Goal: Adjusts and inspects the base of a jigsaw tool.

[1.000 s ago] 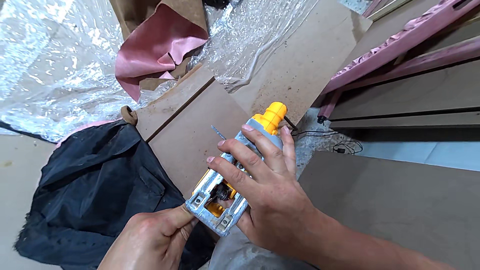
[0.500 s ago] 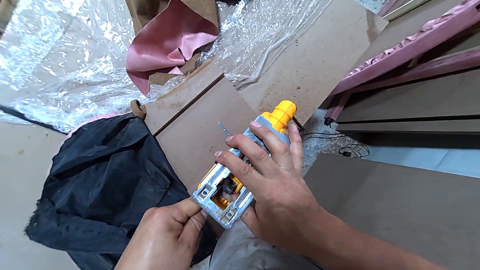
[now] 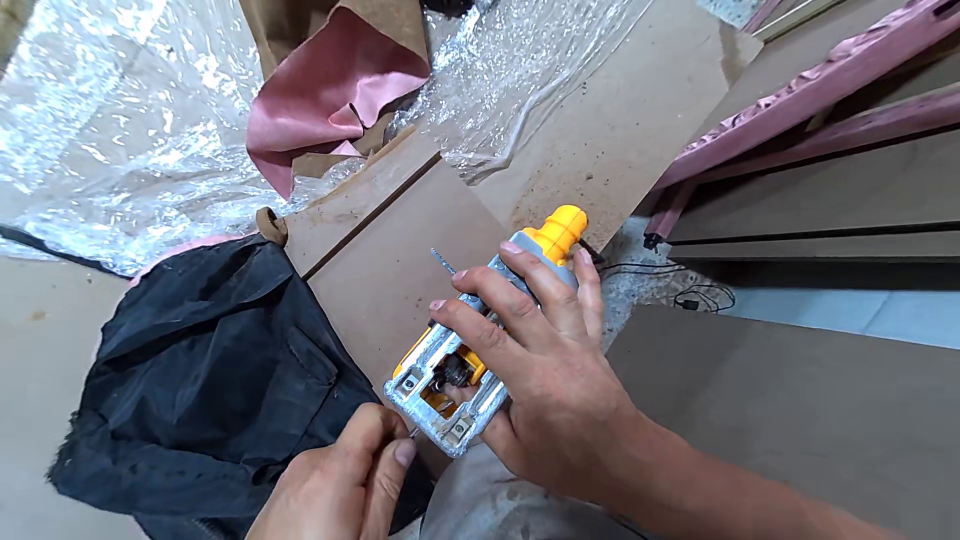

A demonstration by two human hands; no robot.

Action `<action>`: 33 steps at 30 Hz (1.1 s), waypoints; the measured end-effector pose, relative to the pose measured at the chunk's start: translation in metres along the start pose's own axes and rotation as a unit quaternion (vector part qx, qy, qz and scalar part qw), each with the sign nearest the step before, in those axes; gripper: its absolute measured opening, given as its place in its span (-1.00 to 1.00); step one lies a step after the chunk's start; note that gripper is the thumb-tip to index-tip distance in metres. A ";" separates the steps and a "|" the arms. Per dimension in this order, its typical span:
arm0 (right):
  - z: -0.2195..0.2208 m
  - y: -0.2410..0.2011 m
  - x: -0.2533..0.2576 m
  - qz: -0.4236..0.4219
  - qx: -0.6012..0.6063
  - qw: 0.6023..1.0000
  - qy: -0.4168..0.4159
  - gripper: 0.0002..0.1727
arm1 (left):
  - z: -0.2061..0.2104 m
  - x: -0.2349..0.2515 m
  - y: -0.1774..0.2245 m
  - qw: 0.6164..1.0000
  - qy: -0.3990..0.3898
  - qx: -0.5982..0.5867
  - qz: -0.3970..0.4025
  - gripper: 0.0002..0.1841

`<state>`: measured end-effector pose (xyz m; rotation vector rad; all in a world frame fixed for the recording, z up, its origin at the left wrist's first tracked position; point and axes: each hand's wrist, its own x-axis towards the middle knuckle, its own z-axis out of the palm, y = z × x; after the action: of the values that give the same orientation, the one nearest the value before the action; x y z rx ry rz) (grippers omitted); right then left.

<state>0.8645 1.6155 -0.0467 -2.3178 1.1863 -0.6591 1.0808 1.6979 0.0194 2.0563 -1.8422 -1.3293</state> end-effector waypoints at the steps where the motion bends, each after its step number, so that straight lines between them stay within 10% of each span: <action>1: 0.000 0.000 0.000 0.000 -0.001 1.000 -0.001 -0.24 | -0.001 0.003 0.000 1.000 0.003 0.019 0.018 -0.66; 12: -0.001 0.001 -0.004 0.002 -0.005 1.000 -0.001 -0.34 | -0.021 0.028 0.002 0.970 0.036 0.197 0.137 -0.63; 33: 0.010 -0.009 0.000 0.026 -0.032 0.999 0.033 -0.35 | -0.021 0.029 0.030 0.966 0.040 0.256 0.001 -0.66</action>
<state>0.8760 1.6223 -0.0489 -2.3248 1.3108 -0.6926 1.0678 1.6550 0.0343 2.2807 -2.3337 -0.8049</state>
